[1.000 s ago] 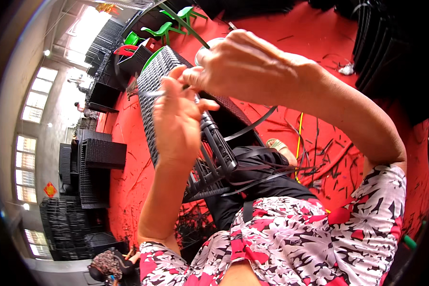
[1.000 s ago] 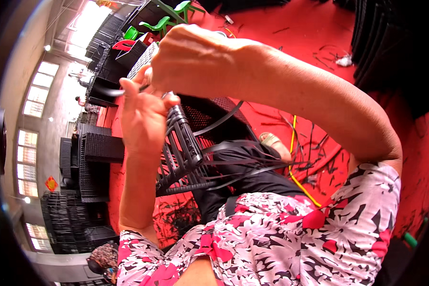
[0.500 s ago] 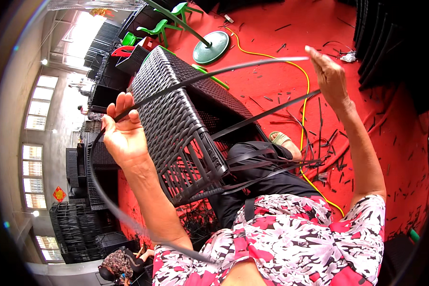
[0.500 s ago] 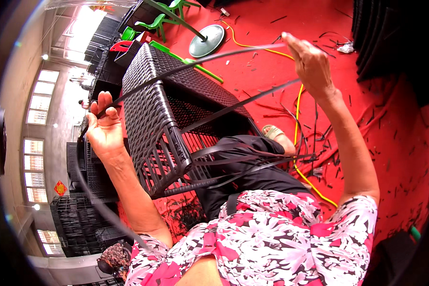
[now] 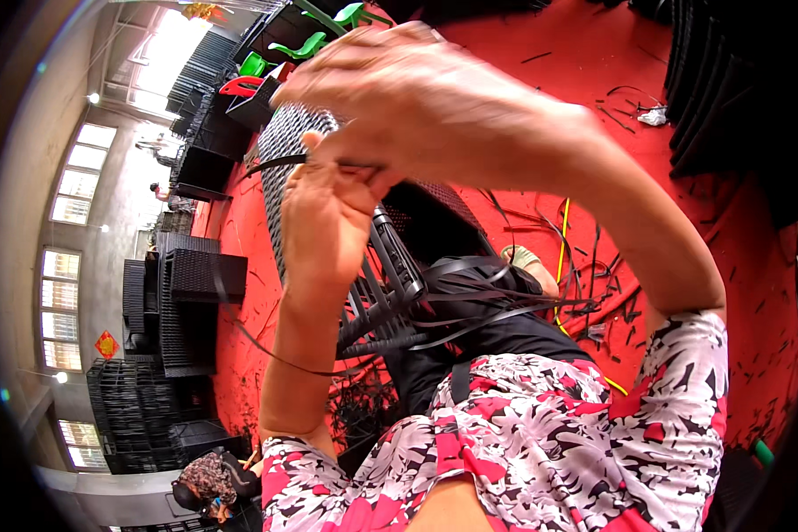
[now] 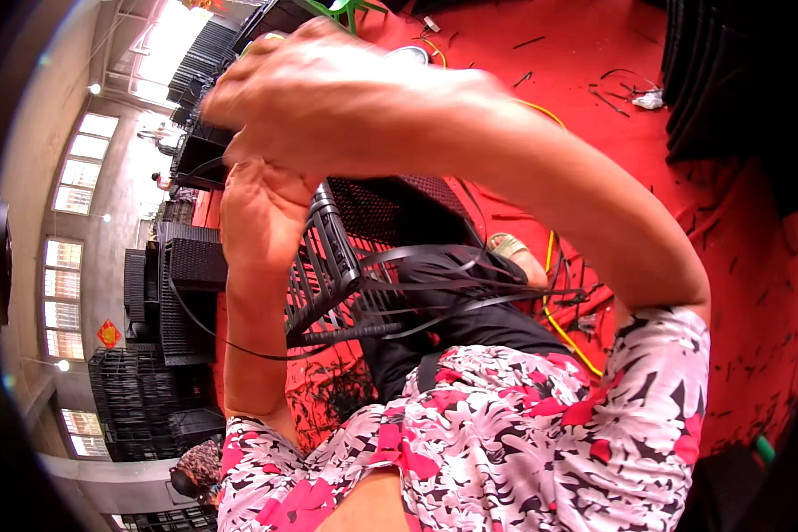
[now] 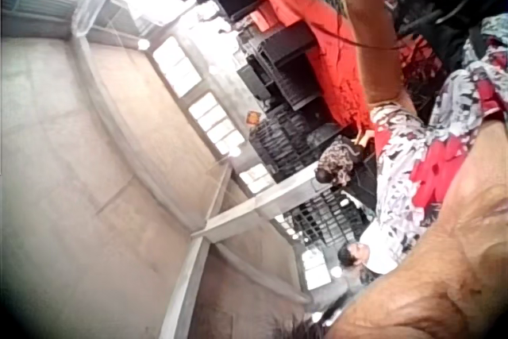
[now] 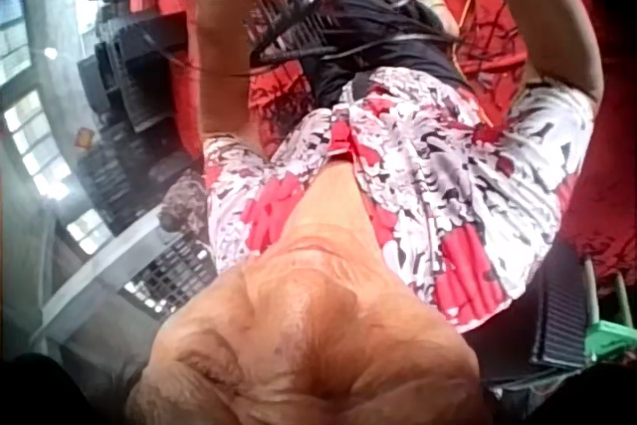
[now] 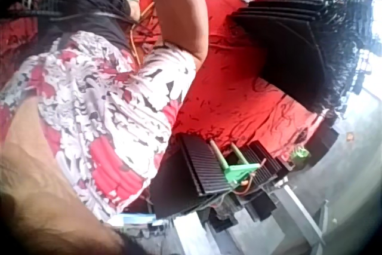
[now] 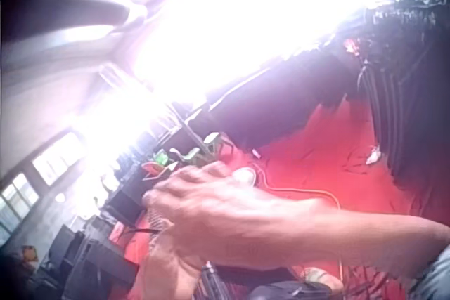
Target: The person weaves plastic wicker strips into a chair frame by hand, pulling strips through the frame and securing them.
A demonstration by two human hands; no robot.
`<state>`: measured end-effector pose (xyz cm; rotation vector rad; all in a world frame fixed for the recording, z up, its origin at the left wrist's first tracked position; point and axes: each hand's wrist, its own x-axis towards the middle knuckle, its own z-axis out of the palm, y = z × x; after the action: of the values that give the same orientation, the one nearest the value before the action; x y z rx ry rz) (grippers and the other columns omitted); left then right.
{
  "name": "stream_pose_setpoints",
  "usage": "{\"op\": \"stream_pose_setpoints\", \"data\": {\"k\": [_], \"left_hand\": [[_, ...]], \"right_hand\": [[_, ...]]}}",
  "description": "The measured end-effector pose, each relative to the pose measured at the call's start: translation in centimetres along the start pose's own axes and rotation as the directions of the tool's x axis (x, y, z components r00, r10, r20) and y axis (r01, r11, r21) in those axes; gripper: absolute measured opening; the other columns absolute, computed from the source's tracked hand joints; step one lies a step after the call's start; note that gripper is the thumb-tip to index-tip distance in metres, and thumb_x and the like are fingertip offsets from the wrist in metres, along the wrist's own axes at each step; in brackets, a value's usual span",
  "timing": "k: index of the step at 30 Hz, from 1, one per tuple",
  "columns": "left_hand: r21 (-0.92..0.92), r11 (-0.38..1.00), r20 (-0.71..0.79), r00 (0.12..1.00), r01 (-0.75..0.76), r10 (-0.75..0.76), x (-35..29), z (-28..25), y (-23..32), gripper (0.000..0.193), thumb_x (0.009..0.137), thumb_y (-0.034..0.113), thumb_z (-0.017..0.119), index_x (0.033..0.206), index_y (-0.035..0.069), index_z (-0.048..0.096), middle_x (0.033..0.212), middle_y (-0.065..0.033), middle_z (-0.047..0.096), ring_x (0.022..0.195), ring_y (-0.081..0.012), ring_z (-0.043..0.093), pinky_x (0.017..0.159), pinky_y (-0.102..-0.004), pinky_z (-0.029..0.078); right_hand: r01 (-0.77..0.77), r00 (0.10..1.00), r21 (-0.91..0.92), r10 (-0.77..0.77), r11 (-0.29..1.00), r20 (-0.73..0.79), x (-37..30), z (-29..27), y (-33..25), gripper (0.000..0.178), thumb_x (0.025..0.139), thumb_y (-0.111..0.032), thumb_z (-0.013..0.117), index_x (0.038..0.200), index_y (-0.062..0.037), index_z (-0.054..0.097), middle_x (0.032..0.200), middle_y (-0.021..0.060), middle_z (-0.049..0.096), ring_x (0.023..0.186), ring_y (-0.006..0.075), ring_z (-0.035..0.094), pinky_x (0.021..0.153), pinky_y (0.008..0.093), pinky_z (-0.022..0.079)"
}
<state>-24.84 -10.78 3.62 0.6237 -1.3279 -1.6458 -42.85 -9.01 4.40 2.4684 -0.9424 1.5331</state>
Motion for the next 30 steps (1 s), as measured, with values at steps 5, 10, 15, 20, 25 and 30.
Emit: {"op": "stream_pose_setpoints", "data": {"k": [5,10,15,20,25,30], "left_hand": [[0.043,0.999,-0.014,1.0,-0.022,0.022,-0.7,1.1,-1.6,0.042,0.091,0.024,0.058,0.127,0.006,0.047,0.123,-0.0086,0.056,0.11,-0.0235,0.058,0.091,-0.0406,0.05],[0.295,0.929,0.011,0.971,0.224,-0.237,0.3,-0.2,3.7,0.033,0.096,0.018,0.045,0.119,-0.005,0.05,0.109,-0.025,0.061,0.101,-0.0346,0.062,0.081,-0.0425,0.054],[-0.066,0.955,0.245,0.932,0.29,-0.267,0.4,-3.4,10.3,0.065,0.097,0.046,0.036,0.133,-0.008,0.036,0.127,-0.033,0.046,0.109,-0.0478,0.053,0.078,-0.0515,0.054],[0.658,0.746,0.165,0.986,-0.101,-0.013,-0.3,-0.5,11.9,0.06,0.091,0.037,0.058,0.129,-0.007,0.043,0.117,-0.0254,0.057,0.096,-0.0281,0.064,0.075,-0.0374,0.057],[0.855,0.518,0.023,0.995,0.03,-0.095,-0.4,0.7,9.5,0.024,0.084,0.015,0.068,0.1,-0.003,0.065,0.082,-0.0125,0.067,0.069,-0.0171,0.065,0.064,-0.0273,0.053],[0.863,0.466,-0.099,0.971,0.193,-0.219,-1.7,0.6,12.1,0.029,0.088,0.024,0.063,0.09,-0.005,0.065,0.071,-0.0115,0.064,0.06,-0.0165,0.062,0.057,-0.0255,0.05]], "right_hand": [[0.083,0.992,0.123,-0.094,0.989,0.086,2.7,1.3,-2.2,0.021,0.082,-0.014,0.059,0.097,-0.0014,0.065,0.086,0.0167,0.062,0.081,0.0269,0.063,0.071,0.0325,0.049],[-0.051,0.909,0.081,0.08,0.995,-0.41,2.5,1.6,2.2,0.015,0.082,-0.013,0.057,0.081,0.0013,0.061,0.069,0.0184,0.057,0.066,0.0315,0.061,0.061,0.0394,0.049],[-0.174,0.969,-0.116,0.19,0.978,0.156,2.2,-2.3,0.6,0.017,0.076,-0.009,0.058,0.087,-0.0004,0.067,0.071,0.0162,0.065,0.066,0.028,0.064,0.061,0.0383,0.05],[-0.184,0.976,-0.047,0.188,0.982,0.111,2.0,-1.6,0.3,0.019,0.068,-0.015,0.064,0.076,0.0021,0.068,0.067,0.0215,0.063,0.058,0.0334,0.064,0.056,0.0426,0.051],[0.521,0.799,-0.299,-0.58,0.799,-0.158,4.3,2.3,5.0,0.007,0.068,-0.019,0.064,0.068,-0.0121,0.066,0.062,0.0049,0.063,0.068,0.0244,0.063,0.063,0.0358,0.047],[0.617,0.781,0.27,-0.533,0.739,-0.327,4.2,1.3,8.1,0.011,0.076,-0.014,0.061,0.072,-0.0033,0.063,0.061,0.0064,0.06,0.06,0.0202,0.06,0.057,0.033,0.045]]}}
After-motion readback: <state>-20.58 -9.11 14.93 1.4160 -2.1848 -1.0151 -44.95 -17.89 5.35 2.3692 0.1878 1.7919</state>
